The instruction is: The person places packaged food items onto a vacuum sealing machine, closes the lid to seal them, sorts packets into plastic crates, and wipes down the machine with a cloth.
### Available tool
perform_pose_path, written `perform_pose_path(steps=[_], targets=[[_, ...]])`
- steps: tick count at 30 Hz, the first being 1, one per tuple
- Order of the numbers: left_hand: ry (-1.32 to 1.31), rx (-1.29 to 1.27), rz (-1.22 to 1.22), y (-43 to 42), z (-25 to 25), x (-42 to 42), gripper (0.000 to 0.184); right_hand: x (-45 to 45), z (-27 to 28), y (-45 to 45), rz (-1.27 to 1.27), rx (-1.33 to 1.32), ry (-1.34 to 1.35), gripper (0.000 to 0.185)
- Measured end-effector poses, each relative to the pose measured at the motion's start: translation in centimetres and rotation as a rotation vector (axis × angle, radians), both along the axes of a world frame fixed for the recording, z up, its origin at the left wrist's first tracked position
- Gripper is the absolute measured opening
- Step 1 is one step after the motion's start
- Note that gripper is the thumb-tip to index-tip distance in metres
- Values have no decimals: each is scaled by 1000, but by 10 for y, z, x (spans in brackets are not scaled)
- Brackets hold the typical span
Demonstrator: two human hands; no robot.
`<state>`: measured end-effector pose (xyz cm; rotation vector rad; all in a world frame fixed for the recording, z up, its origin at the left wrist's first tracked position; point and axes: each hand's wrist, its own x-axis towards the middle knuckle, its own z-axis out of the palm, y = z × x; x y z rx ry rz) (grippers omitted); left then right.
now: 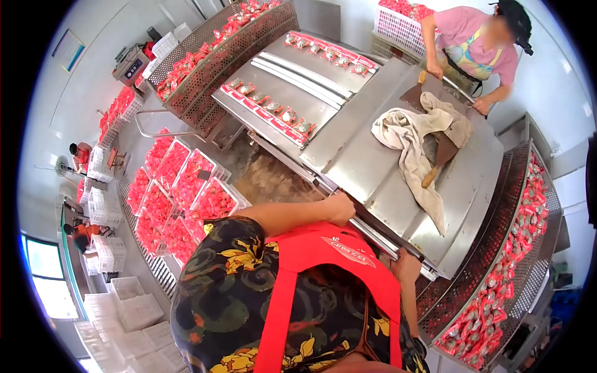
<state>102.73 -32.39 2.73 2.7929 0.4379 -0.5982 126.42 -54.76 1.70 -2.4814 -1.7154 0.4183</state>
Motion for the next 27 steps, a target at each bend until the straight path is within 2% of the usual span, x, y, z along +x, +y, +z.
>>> perform_pose_path(steps=[4,6,9,11,12,14,15,16,17,18,20,21,23,24,26,27], targets=[[-113,-27,-9,2,-22,-4,22,-2,-12,-3,-15,-3,-104,28],[-158,-54,-15,4,-19,-5,22,-3,-18,-6,-36,77,-77,29],[-71,-98,-52,11,-1,-15,24,-8,-10,-1,-54,87,-89,19],[-625,-181,-123,19,6,-42,27,-12,-9,1,-66,33,-154,24],[-636,-194,-129,27,14,-63,27,-15,-7,2,-74,21,-166,24],[-873,-310,87,59,28,-117,28,-28,4,8,-105,-97,-22,39],[-915,-287,216,77,21,-149,27,-44,10,15,-112,-36,4,40],[-950,-266,342,96,9,-186,26,-80,31,41,-108,218,-18,33],[-899,-239,450,115,-7,-225,27,-125,75,84,-106,323,112,28],[-842,-213,557,131,-18,-264,28,-152,72,114,-146,494,207,25],[-840,-285,786,148,-9,-340,28,-225,85,195,-292,485,457,24],[-811,-252,837,156,-17,-375,29,-251,74,233,-137,534,410,28],[-769,-238,881,169,-26,-436,31,-305,60,313,8,538,377,40],[-748,-274,941,176,-23,-462,32,-321,47,352,91,526,238,49],[-717,-307,1003,186,-16,-503,33,-337,3,426,88,479,209,68],[-767,-239,1022,191,-13,-521,33,-345,-16,457,88,478,214,68]])
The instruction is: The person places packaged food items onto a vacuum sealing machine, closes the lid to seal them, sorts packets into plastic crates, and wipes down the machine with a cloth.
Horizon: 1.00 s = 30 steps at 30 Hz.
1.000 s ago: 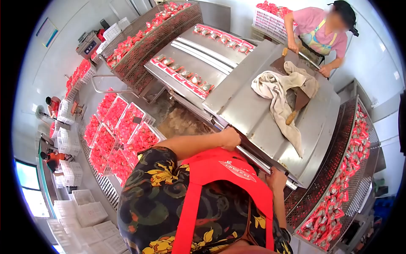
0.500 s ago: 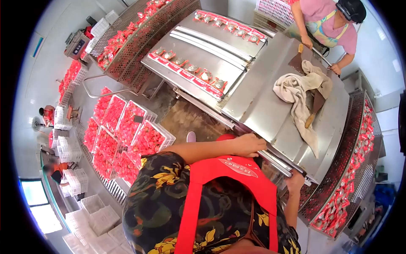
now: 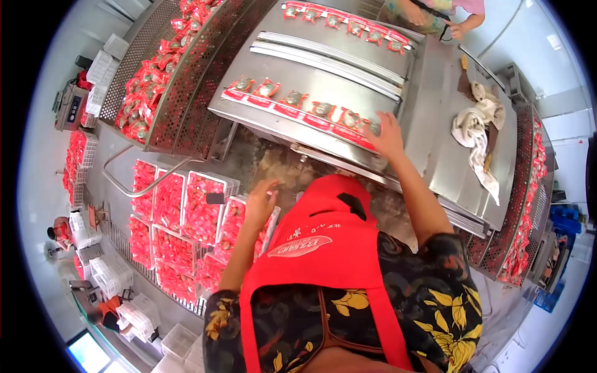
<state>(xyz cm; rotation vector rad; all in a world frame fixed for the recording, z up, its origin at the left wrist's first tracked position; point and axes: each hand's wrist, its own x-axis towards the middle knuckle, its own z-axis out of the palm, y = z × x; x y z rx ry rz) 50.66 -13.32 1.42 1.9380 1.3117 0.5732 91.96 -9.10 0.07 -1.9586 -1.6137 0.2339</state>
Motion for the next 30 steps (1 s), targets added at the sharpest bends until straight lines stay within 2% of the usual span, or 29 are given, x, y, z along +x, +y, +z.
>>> perform_pose_path(steps=[2,3,5,6,7,9,13,15,16,17,18,19,20,21,23,24,27,28,29,30], targets=[[-15,69,76,9,-2,-31,31,-18,-28,46,-232,-340,-31,81],[-12,69,90,14,-3,-43,31,-29,-26,60,-217,-340,-31,81],[-30,65,180,27,-7,-63,30,-57,-13,80,-339,-699,-32,84],[-21,60,195,38,-8,-71,30,-61,-28,80,-316,-623,-91,74],[-40,63,219,53,-8,-76,29,-65,-38,82,-300,-631,-88,74],[-80,71,261,92,-6,-80,28,-65,-53,87,-337,-459,-135,64],[20,304,202,219,9,-58,30,-19,-71,100,-301,-342,-67,61],[262,432,157,291,-10,-43,49,16,-79,110,-425,-149,78,69],[294,415,116,325,-13,-27,63,18,-64,114,-447,-170,83,69],[328,385,66,347,-18,-11,77,14,-27,116,-454,-325,495,75],[334,355,27,358,-29,3,77,7,-9,114,-460,-460,916,83],[468,209,-2,373,-38,19,82,-2,-12,109,-500,-467,929,83],[599,73,-24,385,-47,34,88,-13,-15,105,-430,-542,1052,83],[599,70,-49,388,-48,47,88,-23,-16,104,-350,-613,1171,84],[684,171,-232,380,-48,60,86,-53,4,115,-359,-706,1244,88],[559,197,-242,382,-69,60,75,-65,9,122,-367,-705,1282,90],[492,207,-190,399,-85,66,65,-82,14,135,-428,-690,1419,91],[389,175,-100,412,-80,69,60,-84,2,138,-373,-614,1392,88],[287,7,-80,421,-75,71,61,-85,-1,135,-389,-617,1435,86],[187,-143,-39,430,-67,73,62,-86,-37,127,-370,-506,1447,83]])
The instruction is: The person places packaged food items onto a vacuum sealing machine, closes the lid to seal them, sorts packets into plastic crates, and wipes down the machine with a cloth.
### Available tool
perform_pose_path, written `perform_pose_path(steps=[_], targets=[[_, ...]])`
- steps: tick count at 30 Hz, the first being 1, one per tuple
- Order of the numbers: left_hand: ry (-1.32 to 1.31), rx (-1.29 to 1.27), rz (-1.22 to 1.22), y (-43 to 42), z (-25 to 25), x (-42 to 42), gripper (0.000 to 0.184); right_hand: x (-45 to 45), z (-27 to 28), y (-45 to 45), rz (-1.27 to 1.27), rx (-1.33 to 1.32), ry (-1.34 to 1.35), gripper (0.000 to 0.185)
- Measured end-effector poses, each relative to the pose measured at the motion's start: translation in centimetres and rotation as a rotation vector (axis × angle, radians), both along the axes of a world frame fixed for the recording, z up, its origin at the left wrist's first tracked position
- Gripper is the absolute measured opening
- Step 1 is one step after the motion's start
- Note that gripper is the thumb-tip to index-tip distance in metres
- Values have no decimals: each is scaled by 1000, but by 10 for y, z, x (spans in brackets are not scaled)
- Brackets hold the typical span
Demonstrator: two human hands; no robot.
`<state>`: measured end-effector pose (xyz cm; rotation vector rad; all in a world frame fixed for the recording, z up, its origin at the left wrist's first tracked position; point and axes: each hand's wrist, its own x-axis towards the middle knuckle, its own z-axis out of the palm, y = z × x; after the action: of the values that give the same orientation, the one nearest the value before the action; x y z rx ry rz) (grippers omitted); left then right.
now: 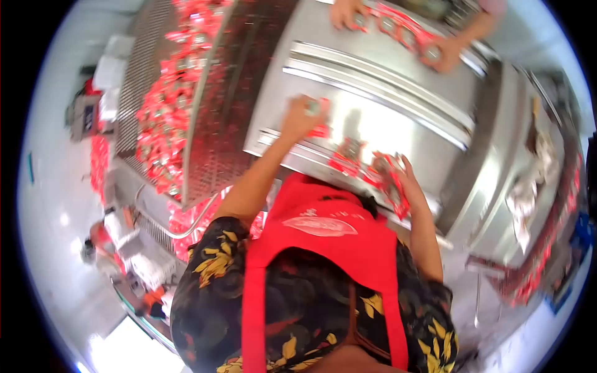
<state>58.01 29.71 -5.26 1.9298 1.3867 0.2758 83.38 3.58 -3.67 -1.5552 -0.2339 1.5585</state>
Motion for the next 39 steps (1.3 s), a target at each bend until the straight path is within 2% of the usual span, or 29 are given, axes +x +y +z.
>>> perform_pose_path(steps=[1,2,3,5,7,8,10,11,12,13,14,16,17,19,21,22,23,25,27,29,31,32,33,35,36,38,39], targets=[[10,-353,93,-2,23,15,68,-5,22,8,-25,-20,84,81],[-434,-621,-36,-12,-44,8,71,-12,38,21,-44,-49,119,81],[-296,-708,-288,-23,-44,4,79,-12,13,19,-82,25,159,82],[-304,-1185,-378,-42,3,38,77,-24,33,38,-15,-83,176,78],[-123,-1246,-309,-38,49,53,94,-30,21,55,114,-80,263,74],[-326,-1433,-213,-39,55,50,103,-36,19,57,136,-65,252,74],[-426,-1327,-180,-35,47,41,106,-50,22,73,25,78,129,71],[-499,-1245,-154,-28,42,30,109,-58,30,84,47,90,120,71],[-661,-1289,-144,-18,48,9,103,-70,53,96,27,157,113,74],[-680,-1275,-129,-7,66,-19,103,-86,80,107,8,220,111,76],[-820,-1327,-162,5,93,-50,100,-111,116,127,83,237,85,84],[-1057,-1391,-238,29,120,-117,99,-171,159,169,177,321,21,88],[-1089,-1361,-232,37,132,-153,99,-196,170,190,248,404,-35,92],[-1409,-1107,-142,43,163,-231,99,-237,170,238,406,437,83,94],[-1577,-801,-5,38,198,-317,99,-298,182,294,513,493,87,89],[-1635,-681,124,26,201,-359,102,-329,184,327,654,535,83,82],[-1590,-543,204,14,212,-405,105,-363,182,362,795,577,80,75],[-1520,-347,419,-16,233,-485,110,-453,164,422,904,900,-230,67],[-1633,-164,682,-65,222,-536,108,-550,154,459,996,1019,-136,62],[-1645,57,982,-129,212,-563,102,-630,117,502,1082,1278,-546,66],[-1610,217,1199,-170,200,-583,96,-704,77,539,1125,1280,-686,68],[-1593,266,1288,-189,197,-592,96,-732,76,546,1183,1219,-811,70],[-1580,276,1330,-196,194,-601,97,-760,72,552,1228,1134,-884,71],[-1548,288,1399,-213,192,-617,98,-800,45,568,1289,1153,-1079,75],[-1531,291,1421,-219,191,-623,99,-815,35,568,1299,1159,-1067,75],[-1494,276,1439,-223,191,-639,100,-840,13,566,1737,911,-1702,75],[-1473,260,1431,-221,191,-644,101,-841,14,565,1746,911,-1703,75]])
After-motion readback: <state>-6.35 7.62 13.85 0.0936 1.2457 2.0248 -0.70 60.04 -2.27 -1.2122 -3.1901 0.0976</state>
